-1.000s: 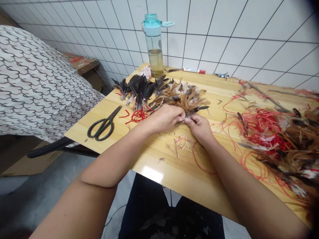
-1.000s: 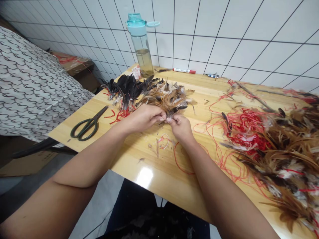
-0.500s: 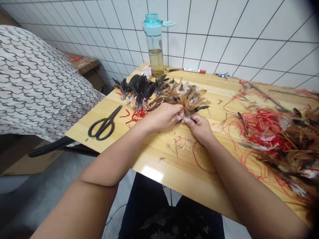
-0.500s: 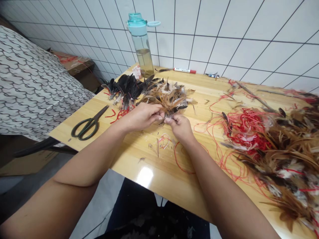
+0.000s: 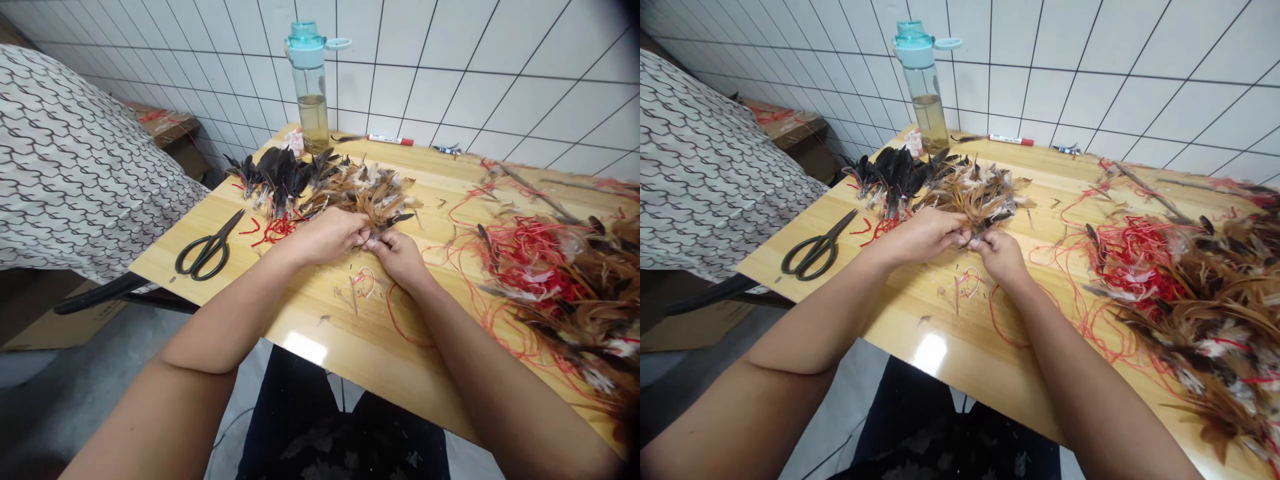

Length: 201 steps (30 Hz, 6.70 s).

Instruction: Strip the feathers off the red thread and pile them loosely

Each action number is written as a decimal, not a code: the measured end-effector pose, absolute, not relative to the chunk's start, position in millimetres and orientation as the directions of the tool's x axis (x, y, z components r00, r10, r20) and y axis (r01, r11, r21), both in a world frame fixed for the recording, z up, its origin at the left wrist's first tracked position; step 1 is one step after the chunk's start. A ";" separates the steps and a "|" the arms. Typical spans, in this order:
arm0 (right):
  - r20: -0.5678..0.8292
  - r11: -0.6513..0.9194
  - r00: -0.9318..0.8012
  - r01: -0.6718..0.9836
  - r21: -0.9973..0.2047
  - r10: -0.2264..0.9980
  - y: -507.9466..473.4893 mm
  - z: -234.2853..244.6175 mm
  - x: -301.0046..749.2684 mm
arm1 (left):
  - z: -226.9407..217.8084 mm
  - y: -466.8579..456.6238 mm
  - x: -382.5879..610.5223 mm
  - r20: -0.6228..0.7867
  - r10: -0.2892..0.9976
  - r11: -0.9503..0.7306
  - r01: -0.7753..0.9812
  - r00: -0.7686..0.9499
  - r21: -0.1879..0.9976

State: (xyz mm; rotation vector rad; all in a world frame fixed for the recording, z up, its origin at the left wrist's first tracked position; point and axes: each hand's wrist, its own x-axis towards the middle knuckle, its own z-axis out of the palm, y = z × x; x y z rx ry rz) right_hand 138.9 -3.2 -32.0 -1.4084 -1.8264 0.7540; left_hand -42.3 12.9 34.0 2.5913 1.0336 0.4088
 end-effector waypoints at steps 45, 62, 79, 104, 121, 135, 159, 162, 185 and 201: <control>0.253 0.271 -0.102 0.482 -0.833 0.962 2.1 -36.8 144.5 | 34.9 -13.9 -110.0 0.077 0.758 -0.640 0.716 0.648 0.279; 0.240 0.209 0.060 0.324 -0.923 0.969 6.4 -42.3 145.4 | 35.4 17.7 -50.5 0.232 0.928 -0.321 0.312 0.291 0.894; 0.131 0.077 0.145 0.328 -0.942 0.981 -0.7 -39.7 141.2 | 4.1 23.1 -11.6 0.022 0.983 0.013 -0.182 0.185 0.983; 0.123 0.105 0.091 0.184 -0.977 0.988 -1.3 -38.7 137.5 | -1.4 9.6 -1.1 0.277 0.948 -0.294 0.101 0.155 0.950; 0.177 0.150 0.062 0.313 -0.938 0.982 4.7 -45.1 143.5 | 39.8 23.2 -57.4 0.639 0.769 -0.563 0.476 0.002 0.676; 0.181 0.141 0.086 0.343 -0.929 0.980 0.1 -39.8 140.6 | 14.3 -59.0 -122.9 0.059 0.949 -0.311 0.893 0.309 0.326; 0.132 0.118 0.091 0.142 -0.983 0.987 3.1 -42.9 138.7 | 9.9 18.5 -10.6 0.165 0.971 -0.175 0.044 0.175 0.984; 0.116 0.100 0.099 0.148 -0.984 0.988 2.3 -42.6 138.7 | 8.4 16.9 -13.9 0.184 0.968 -0.196 0.052 0.172 0.979; 0.076 0.067 0.078 0.110 -0.992 0.994 -0.1 -36.4 136.4 | -6.2 15.9 -15.2 0.309 0.938 -0.338 0.210 0.159 0.917; 0.132 0.107 0.072 0.277 -0.955 0.989 2.2 -43.8 138.2 | -7.2 11.5 -11.8 0.290 0.935 -0.314 0.095 0.202 0.945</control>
